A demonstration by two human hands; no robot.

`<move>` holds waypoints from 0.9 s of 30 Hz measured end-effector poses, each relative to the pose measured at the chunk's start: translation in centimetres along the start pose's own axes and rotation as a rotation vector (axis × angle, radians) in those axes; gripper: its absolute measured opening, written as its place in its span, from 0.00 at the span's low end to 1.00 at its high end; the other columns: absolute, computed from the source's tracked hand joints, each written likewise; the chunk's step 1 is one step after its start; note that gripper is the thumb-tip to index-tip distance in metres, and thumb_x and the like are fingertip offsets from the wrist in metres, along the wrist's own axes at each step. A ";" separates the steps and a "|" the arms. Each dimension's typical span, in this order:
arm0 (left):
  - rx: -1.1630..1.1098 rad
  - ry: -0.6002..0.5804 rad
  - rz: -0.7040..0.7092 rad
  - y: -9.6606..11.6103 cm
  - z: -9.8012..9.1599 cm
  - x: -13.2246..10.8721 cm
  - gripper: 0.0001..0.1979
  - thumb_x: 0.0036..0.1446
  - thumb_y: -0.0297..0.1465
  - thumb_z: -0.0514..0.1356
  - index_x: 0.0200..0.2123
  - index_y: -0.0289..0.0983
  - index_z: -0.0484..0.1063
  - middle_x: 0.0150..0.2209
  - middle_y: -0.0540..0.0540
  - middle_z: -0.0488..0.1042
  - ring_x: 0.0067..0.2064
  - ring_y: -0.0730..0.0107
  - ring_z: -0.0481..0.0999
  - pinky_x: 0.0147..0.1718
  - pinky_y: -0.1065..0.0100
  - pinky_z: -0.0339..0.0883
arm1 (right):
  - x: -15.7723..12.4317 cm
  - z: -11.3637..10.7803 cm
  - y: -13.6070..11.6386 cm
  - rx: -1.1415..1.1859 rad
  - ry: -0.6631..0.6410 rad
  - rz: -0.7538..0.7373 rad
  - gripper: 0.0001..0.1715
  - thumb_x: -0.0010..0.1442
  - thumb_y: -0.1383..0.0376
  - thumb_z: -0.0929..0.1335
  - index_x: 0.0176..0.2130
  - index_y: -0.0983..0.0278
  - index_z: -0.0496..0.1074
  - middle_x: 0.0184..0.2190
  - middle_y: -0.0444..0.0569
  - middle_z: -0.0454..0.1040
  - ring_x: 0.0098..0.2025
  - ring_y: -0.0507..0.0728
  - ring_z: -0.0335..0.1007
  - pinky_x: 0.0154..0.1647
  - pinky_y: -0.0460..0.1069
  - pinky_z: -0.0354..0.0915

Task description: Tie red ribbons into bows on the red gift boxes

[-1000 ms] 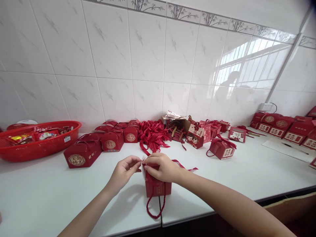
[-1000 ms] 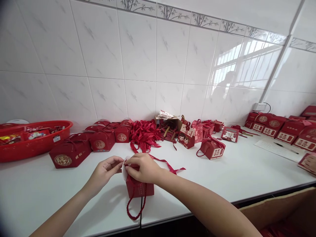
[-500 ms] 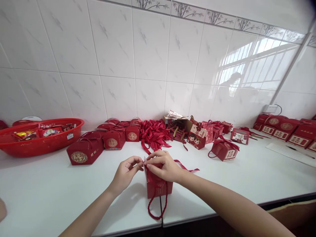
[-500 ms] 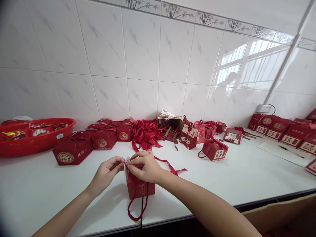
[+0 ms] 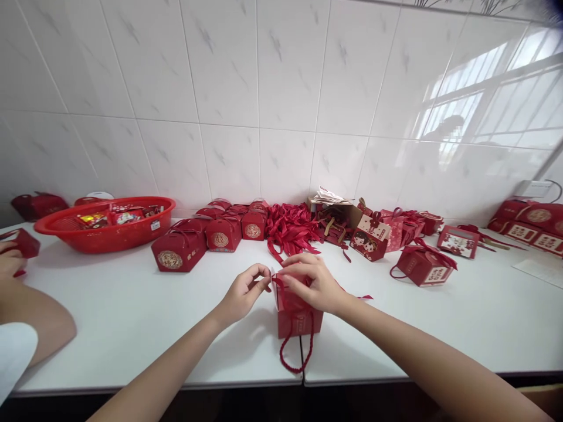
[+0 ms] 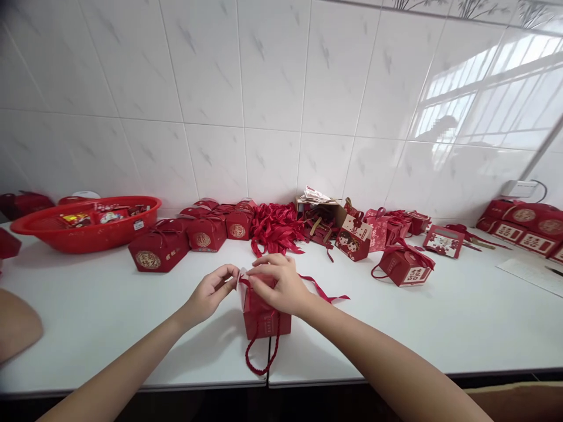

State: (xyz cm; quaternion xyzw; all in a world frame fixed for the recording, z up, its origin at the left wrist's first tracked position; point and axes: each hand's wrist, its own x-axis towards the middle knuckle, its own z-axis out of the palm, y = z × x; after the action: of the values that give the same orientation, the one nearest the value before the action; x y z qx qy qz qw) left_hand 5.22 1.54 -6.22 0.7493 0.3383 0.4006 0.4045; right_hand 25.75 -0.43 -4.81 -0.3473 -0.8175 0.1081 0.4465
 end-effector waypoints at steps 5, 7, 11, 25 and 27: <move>0.106 -0.033 -0.146 -0.3 -1.2 -0.6 0.15 0.58 0.44 0.50 0.33 0.38 0.63 0.36 0.47 0.67 0.39 0.67 0.70 0.42 0.64 0.69 | -1.1 -3.4 0.2 0.007 0.131 0.098 0.10 0.61 0.62 0.65 0.36 0.61 0.76 0.42 0.53 0.75 0.47 0.59 0.70 0.50 0.55 0.63; 0.203 -0.030 -0.227 -0.9 -2.0 -0.8 0.14 0.56 0.43 0.52 0.31 0.37 0.65 0.34 0.46 0.69 0.38 0.63 0.71 0.41 0.61 0.69 | -1.7 -4.6 0.7 -0.001 0.120 0.205 0.11 0.61 0.59 0.65 0.37 0.61 0.75 0.43 0.53 0.75 0.47 0.60 0.69 0.49 0.55 0.63; 0.481 0.106 -0.398 -2.0 -4.0 -0.9 0.07 0.43 0.32 0.58 0.20 0.37 0.62 0.27 0.40 0.68 0.39 0.43 0.70 0.42 0.41 0.61 | -3.2 -5.3 2.2 0.011 -0.038 0.543 0.19 0.61 0.53 0.63 0.43 0.62 0.72 0.45 0.53 0.74 0.47 0.61 0.69 0.47 0.55 0.63; 0.228 -0.021 -0.060 2.2 0.9 0.7 0.09 0.52 0.37 0.56 0.36 0.39 0.62 0.41 0.47 0.70 0.44 0.67 0.73 0.46 0.65 0.68 | -3.7 -2.8 1.6 0.483 -0.100 0.742 0.29 0.50 0.44 0.70 0.40 0.61 0.61 0.20 0.38 0.66 0.25 0.52 0.64 0.28 0.47 0.58; 0.215 -0.017 -0.045 2.1 1.5 1.0 0.08 0.54 0.37 0.55 0.35 0.39 0.63 0.39 0.47 0.70 0.40 0.68 0.73 0.41 0.66 0.69 | -3.5 -2.6 1.5 0.533 -0.095 0.762 0.28 0.48 0.47 0.72 0.36 0.61 0.60 0.19 0.36 0.63 0.22 0.49 0.59 0.25 0.46 0.54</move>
State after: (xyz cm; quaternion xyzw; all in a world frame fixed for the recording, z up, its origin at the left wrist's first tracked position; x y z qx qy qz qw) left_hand 7.32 0.91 -4.58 0.7840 0.3925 0.3466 0.3335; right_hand 29.81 -1.98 -6.41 -0.4906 -0.5952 0.4863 0.4107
